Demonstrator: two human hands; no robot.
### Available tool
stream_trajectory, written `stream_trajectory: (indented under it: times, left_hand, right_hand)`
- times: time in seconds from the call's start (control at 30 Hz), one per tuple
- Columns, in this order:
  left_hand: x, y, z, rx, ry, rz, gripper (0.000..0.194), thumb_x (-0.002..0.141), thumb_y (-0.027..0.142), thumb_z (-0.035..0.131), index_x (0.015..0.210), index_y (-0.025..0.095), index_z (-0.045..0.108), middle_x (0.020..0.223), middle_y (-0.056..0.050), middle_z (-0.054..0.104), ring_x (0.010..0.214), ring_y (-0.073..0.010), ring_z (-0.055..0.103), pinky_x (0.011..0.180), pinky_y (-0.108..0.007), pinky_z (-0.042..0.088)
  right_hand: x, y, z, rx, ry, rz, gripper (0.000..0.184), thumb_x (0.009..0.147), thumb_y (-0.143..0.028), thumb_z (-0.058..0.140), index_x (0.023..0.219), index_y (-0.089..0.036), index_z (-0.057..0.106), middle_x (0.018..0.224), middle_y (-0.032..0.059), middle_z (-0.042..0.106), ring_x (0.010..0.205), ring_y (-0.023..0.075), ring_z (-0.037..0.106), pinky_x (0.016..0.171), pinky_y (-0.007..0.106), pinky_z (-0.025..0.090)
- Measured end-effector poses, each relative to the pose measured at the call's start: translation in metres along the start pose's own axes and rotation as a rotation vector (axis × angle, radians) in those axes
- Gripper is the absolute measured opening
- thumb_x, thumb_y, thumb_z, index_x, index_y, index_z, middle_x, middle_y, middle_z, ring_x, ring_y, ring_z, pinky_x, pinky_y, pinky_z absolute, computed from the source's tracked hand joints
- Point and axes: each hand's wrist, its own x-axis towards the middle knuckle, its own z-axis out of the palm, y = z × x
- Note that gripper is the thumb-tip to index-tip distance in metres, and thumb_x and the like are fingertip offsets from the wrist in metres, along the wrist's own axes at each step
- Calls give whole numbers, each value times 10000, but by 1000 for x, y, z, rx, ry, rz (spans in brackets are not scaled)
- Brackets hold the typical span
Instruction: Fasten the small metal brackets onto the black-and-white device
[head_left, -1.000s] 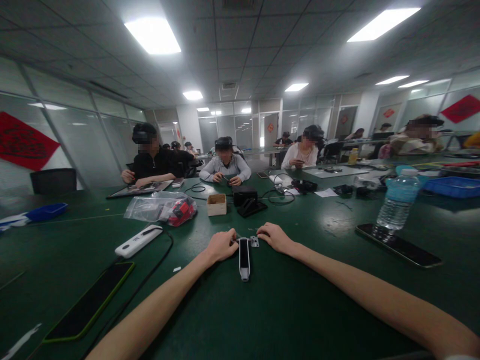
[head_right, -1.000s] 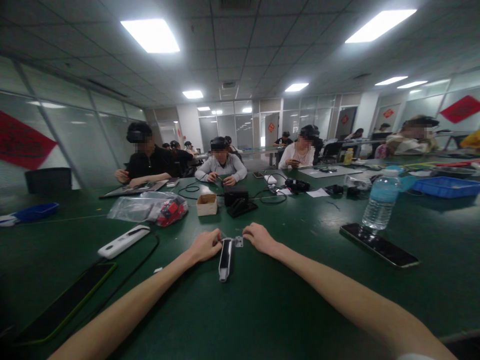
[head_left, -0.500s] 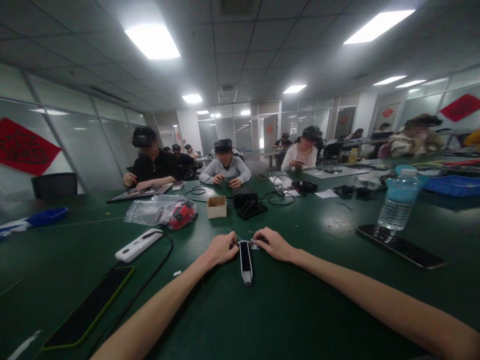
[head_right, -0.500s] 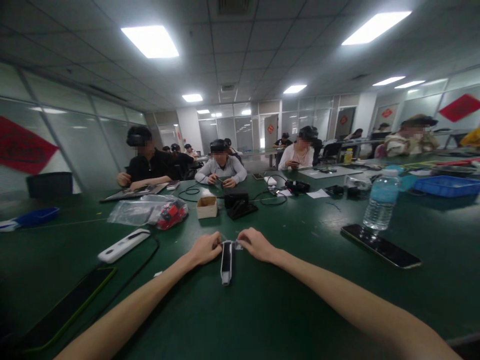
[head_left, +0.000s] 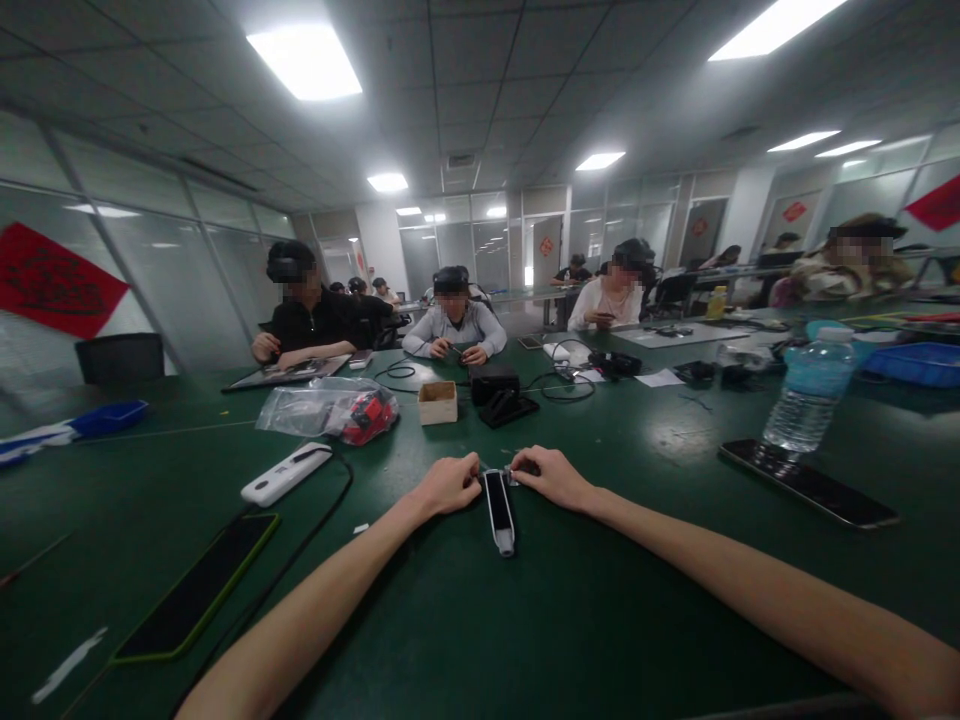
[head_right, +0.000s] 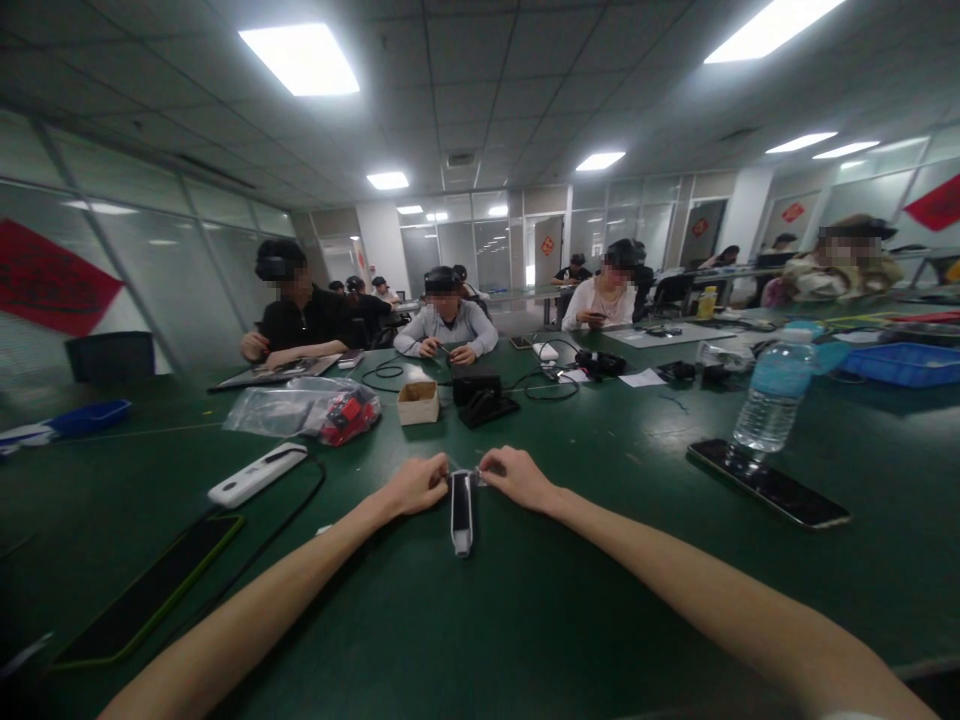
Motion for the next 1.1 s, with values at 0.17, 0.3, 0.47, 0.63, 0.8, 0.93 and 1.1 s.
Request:
stream_trajectory:
  times: [0.17, 0.3, 0.47, 0.63, 0.8, 0.93, 1.1]
  left_hand:
    - [-1, 1, 0, -7, -5, 5, 101, 782, 236, 473, 869, 196, 506, 723, -4, 600, 668, -157, 579, 594, -232, 363]
    - [0, 0, 0, -13, 7, 26, 87, 781, 234, 475, 856, 196, 499, 698, 1, 591, 643, -151, 569, 577, -229, 354]
    - [0, 1, 1, -5, 7, 13, 108, 778, 233, 479, 875, 198, 508, 719, -1, 604, 665, -155, 580, 587, -228, 367]
    - [0, 1, 1, -8, 8, 20, 125, 782, 231, 474, 895, 196, 515, 731, -3, 616, 669, -157, 588, 598, -231, 373]
    - [1, 0, 2, -15, 18, 31, 126, 786, 231, 472, 900, 196, 514, 746, -7, 625, 673, -158, 588, 605, -233, 367]
    - [0, -1, 2, -7, 18, 25, 118, 784, 234, 472, 890, 197, 510, 732, -1, 617, 655, -154, 583, 588, -228, 355]
    - [0, -1, 2, -22, 25, 47, 112, 786, 231, 465, 884, 197, 508, 738, -3, 617, 651, -151, 576, 586, -228, 350]
  right_hand:
    - [-1, 0, 0, -16, 1, -31, 176, 837, -319, 563, 932, -188, 634, 883, 33, 623, 788, 156, 550, 701, 284, 442]
    - [0, 0, 0, -47, 9, -56, 156, 844, -302, 557, 916, -185, 632, 899, 38, 628, 827, 170, 538, 723, 298, 439]
    - [1, 2, 4, -66, 22, -67, 139, 846, -275, 552, 906, -169, 618, 880, 48, 616, 831, 176, 529, 750, 314, 435]
    - [1, 2, 4, -29, -3, -34, 132, 842, -267, 549, 917, -173, 605, 905, 45, 606, 839, 171, 535, 745, 307, 445]
    - [0, 1, 3, -8, -16, -9, 138, 839, -266, 542, 921, -172, 603, 919, 48, 605, 842, 166, 542, 743, 303, 445]
    - [0, 1, 3, -12, -10, -12, 146, 834, -273, 548, 919, -170, 605, 911, 49, 606, 839, 169, 543, 744, 304, 447]
    - [0, 2, 4, -18, -4, -12, 166, 841, -292, 538, 925, -166, 606, 909, 55, 606, 844, 174, 544, 751, 312, 447]
